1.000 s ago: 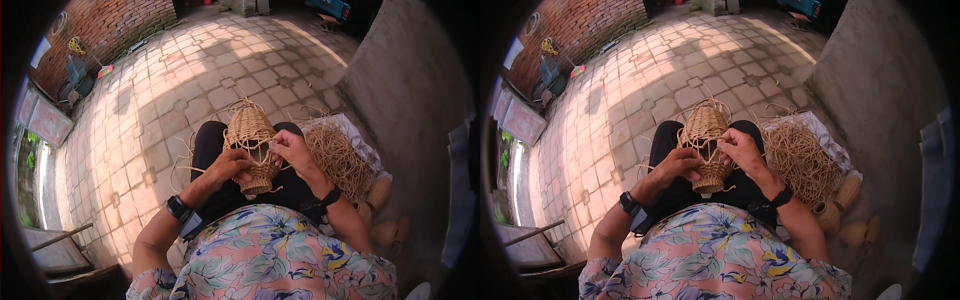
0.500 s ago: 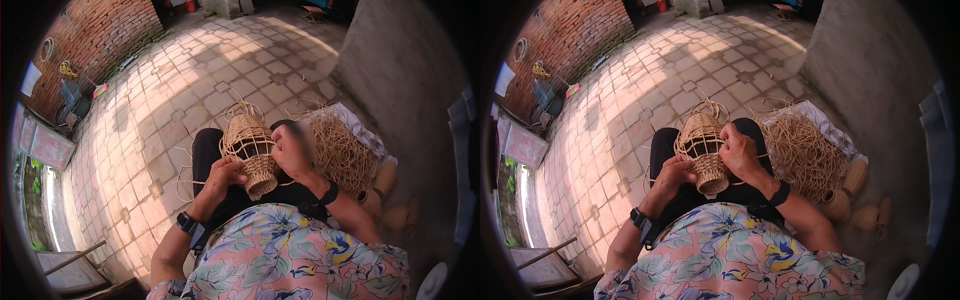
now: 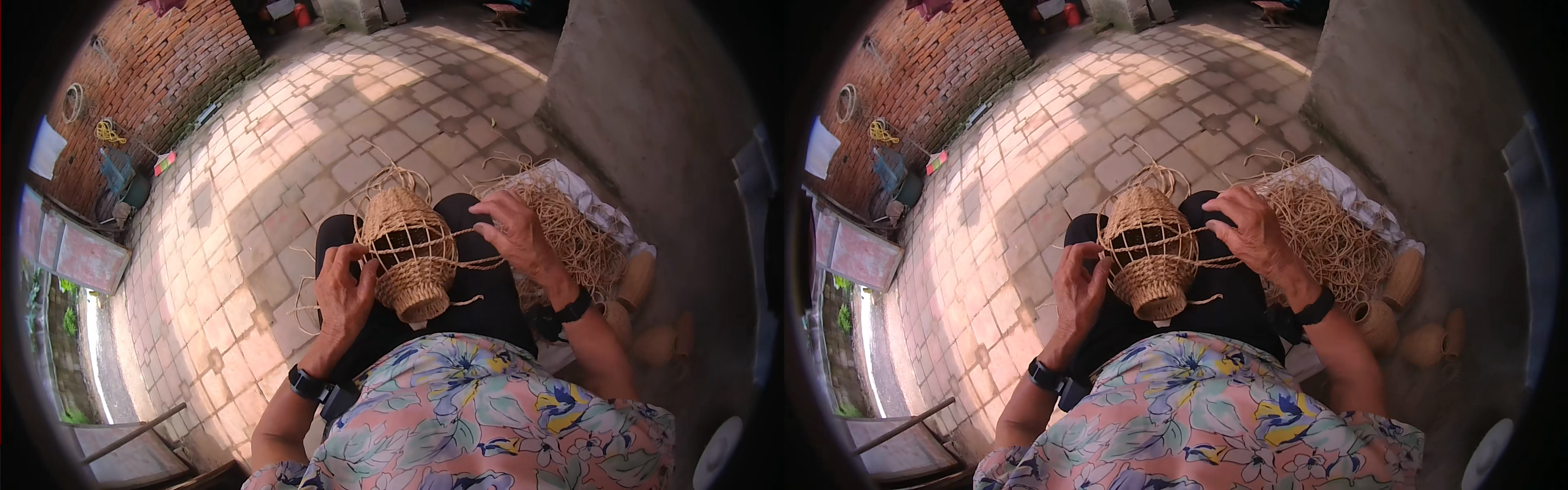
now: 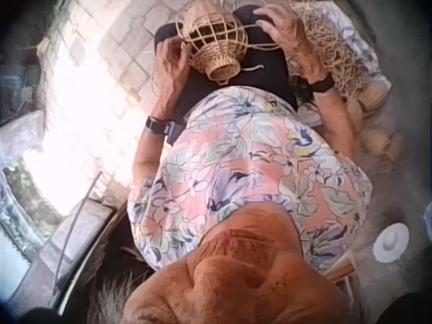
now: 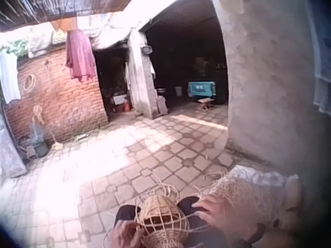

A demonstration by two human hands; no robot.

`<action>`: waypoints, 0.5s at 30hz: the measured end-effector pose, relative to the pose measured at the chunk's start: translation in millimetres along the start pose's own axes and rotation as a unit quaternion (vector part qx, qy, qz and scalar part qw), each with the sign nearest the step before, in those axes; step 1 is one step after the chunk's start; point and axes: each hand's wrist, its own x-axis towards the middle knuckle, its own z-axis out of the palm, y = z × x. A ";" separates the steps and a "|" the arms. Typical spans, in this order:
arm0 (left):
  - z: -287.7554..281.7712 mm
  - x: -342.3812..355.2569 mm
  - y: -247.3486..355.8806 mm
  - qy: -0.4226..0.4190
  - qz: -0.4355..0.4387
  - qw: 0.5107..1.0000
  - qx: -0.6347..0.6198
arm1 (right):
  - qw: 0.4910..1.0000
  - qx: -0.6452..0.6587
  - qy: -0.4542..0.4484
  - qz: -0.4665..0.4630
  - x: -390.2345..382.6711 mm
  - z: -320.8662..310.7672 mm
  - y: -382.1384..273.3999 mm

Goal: Weave together natural fibers to construct a basket.

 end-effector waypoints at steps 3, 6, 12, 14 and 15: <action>3.5 5.8 19.5 -0.063 0.018 0.993 -0.099 | 0.997 -0.037 -0.019 -0.062 7.6 27.6 -20.9; 15.1 9.0 28.1 -0.118 0.067 0.990 -0.045 | 0.989 -0.087 -0.043 -0.112 6.5 44.6 -20.3; 19.9 14.3 37.0 -0.173 0.049 0.983 -0.030 | 0.981 -0.171 -0.076 -0.049 -4.9 29.2 -6.5; 20.3 16.3 38.0 -0.174 0.053 0.982 -0.048 | 0.995 -0.090 -0.021 -0.046 -3.7 21.8 -5.4; 19.1 18.7 37.8 -0.196 0.014 0.977 -0.080 | 0.996 -0.064 -0.012 -0.057 0.1 21.0 -12.0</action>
